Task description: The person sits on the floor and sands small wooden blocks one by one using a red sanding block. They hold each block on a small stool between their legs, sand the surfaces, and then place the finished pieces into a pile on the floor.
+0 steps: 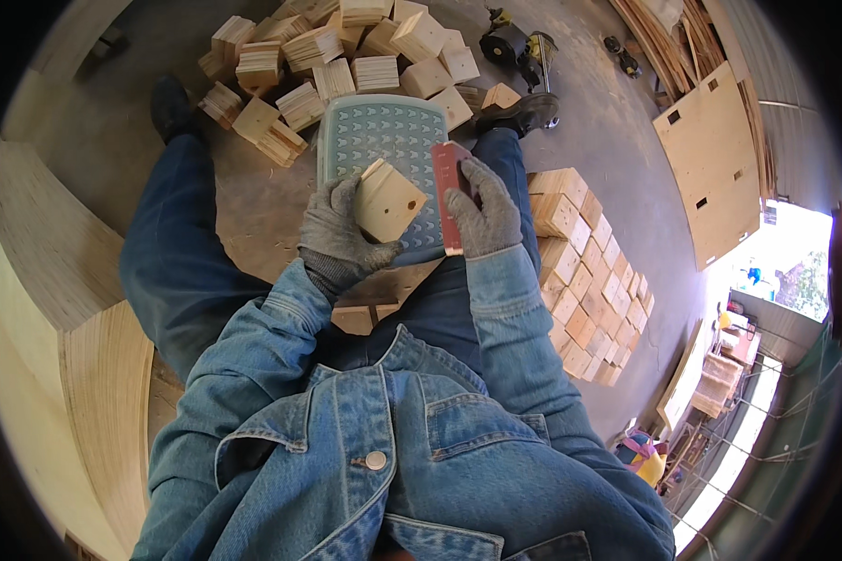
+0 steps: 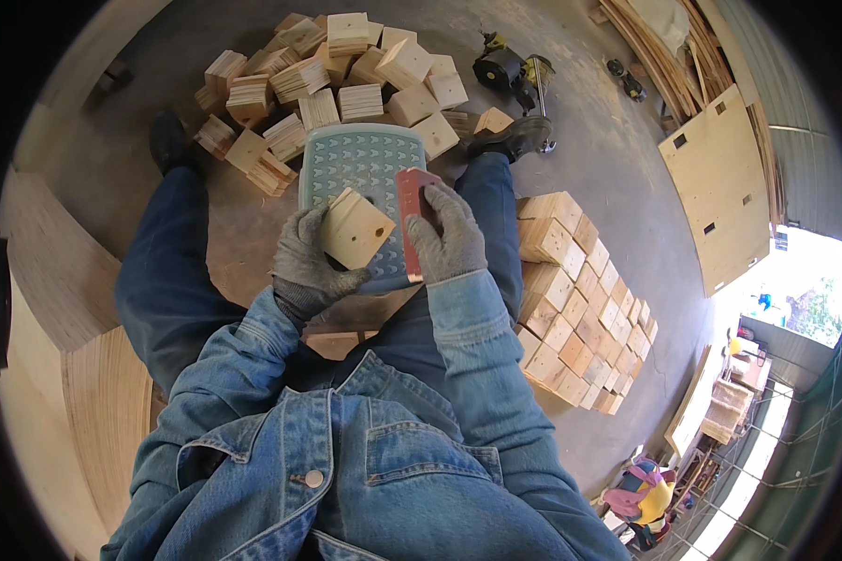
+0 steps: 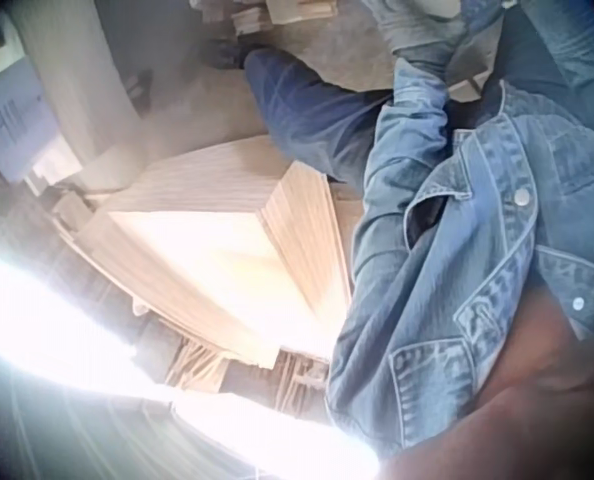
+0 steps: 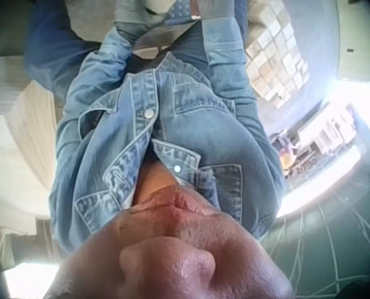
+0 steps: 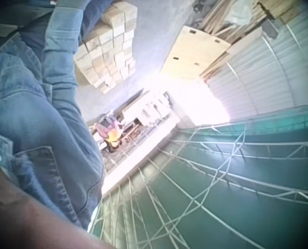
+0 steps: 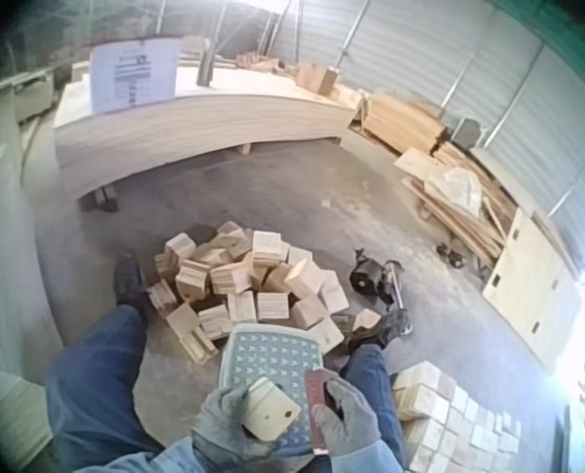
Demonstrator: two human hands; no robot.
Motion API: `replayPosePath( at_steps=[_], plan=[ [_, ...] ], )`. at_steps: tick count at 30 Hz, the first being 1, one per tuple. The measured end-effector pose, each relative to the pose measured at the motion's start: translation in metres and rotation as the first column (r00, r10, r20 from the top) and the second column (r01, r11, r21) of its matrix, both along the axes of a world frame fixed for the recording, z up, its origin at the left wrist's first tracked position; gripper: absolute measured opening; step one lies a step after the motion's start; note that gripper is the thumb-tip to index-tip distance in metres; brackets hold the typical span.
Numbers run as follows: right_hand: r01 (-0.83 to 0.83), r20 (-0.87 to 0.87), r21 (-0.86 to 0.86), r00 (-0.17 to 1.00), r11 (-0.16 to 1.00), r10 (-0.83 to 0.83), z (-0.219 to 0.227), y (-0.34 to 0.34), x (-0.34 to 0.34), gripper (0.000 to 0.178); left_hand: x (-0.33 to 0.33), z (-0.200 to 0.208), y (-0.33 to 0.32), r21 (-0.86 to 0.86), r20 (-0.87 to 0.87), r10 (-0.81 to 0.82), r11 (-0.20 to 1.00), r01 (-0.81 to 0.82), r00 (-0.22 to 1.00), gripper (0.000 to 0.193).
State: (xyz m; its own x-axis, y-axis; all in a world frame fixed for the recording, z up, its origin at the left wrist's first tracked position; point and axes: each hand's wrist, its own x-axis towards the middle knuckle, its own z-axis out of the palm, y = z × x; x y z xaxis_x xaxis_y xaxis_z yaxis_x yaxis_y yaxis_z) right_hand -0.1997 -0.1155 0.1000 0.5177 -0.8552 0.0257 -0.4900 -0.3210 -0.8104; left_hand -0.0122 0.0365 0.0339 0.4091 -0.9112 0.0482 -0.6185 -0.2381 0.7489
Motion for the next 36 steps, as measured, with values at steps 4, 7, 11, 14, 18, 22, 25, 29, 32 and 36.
replayPosePath(
  at_steps=[4,7,11,14,18,22,25,29,32,36],
  plan=[
    [-0.137,-0.177,-0.115,0.978,0.984,0.115,0.011,0.012,0.007,0.048,0.003,-0.004,0.002,-0.009,0.008,-0.007,1.0,0.007,1.0,0.12],
    [-0.176,-0.294,-0.135,0.947,0.975,0.13,0.007,0.007,0.015,0.049,0.0,-0.002,0.0,-0.033,-0.03,-0.023,0.999,0.022,0.999,0.119],
    [-0.087,-0.31,-0.012,0.947,0.996,0.079,-0.022,-0.021,0.024,0.05,0.002,0.001,0.001,-0.01,-0.018,-0.034,0.999,0.034,0.999,0.121],
    [0.046,-0.197,0.075,0.98,0.996,-0.03,-0.03,-0.035,0.014,0.052,0.004,0.01,0.0,0.11,-0.047,-0.03,0.993,0.035,0.998,0.122],
    [0.145,0.041,0.369,0.984,0.918,-0.172,-0.006,-0.02,-0.001,0.052,0.011,0.012,0.0,0.138,-0.047,-0.099,0.985,0.105,0.994,0.119],
    [0.11,0.136,0.545,0.967,0.831,-0.217,0.017,0.011,-0.022,0.054,0.026,0.034,-0.003,0.299,-0.024,-0.196,0.934,0.194,0.98,0.122],
    [0.034,0.242,0.572,0.948,0.82,-0.208,-0.002,0.028,-0.031,0.056,0.033,0.053,-0.004,0.367,0.08,-0.24,0.909,0.195,0.967,0.123],
    [0.002,0.251,0.556,0.953,0.831,-0.17,-0.011,0.041,-0.024,0.055,0.022,0.075,-0.005,0.305,0.156,-0.176,0.944,0.123,0.972,0.127],
    [-0.008,0.255,0.551,0.954,0.835,-0.16,-0.004,0.043,-0.017,0.054,0.006,0.07,-0.017,0.334,0.324,-0.219,0.937,0.105,0.92,0.129],
    [-0.031,0.258,0.501,0.959,0.865,-0.115,-0.004,0.041,-0.012,0.051,-0.002,0.052,-0.026,0.489,0.289,-0.229,0.87,0.062,0.93,0.124]
  ],
)
